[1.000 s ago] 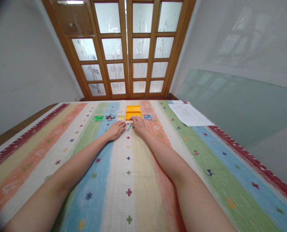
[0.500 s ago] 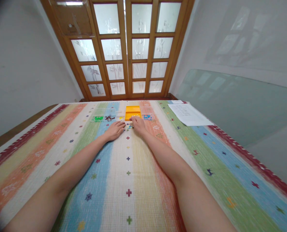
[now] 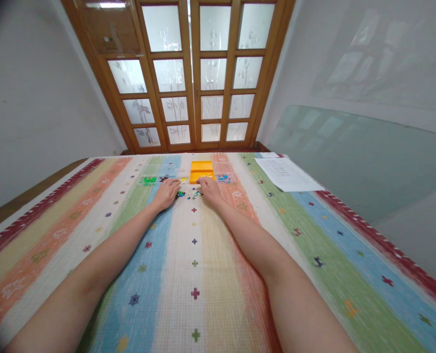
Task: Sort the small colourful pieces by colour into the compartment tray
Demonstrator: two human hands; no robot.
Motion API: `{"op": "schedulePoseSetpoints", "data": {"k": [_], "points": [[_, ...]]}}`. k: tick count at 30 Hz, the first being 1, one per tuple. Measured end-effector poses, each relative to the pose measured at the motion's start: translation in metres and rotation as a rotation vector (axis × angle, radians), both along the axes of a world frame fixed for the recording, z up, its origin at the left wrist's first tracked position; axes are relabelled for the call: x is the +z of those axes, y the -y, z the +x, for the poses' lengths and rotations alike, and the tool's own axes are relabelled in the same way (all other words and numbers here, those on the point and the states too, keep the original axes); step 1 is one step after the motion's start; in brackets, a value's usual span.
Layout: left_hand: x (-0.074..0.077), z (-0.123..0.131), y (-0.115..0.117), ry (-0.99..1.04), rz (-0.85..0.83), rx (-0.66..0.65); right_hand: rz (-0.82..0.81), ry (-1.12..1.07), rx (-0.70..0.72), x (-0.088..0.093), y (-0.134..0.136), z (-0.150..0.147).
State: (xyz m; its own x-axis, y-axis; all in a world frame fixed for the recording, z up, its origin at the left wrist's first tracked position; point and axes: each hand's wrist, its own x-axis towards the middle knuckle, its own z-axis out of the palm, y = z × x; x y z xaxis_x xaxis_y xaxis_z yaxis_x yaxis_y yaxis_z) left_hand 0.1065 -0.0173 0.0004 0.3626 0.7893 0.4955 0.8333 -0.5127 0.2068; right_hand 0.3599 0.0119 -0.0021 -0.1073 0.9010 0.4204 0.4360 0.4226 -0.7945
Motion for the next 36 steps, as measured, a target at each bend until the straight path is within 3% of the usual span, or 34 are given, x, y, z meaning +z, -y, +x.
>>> {"op": "schedulePoseSetpoints", "data": {"k": [4,8,17,36], "points": [[0.000,-0.025,-0.012,0.095,0.016,0.128,-0.001,-0.005,0.016,0.002,0.003,0.000],[0.000,-0.037,-0.016,0.127,-0.041,0.161,-0.005,0.008,0.019,0.005,0.006,0.000],[0.011,-0.015,0.000,-0.017,-0.117,-0.083,-0.014,0.042,0.003,0.004,0.004,-0.002],[0.012,-0.002,0.009,-0.004,-0.123,-0.049,0.004,0.052,0.016,0.005,0.006,-0.002]]}}
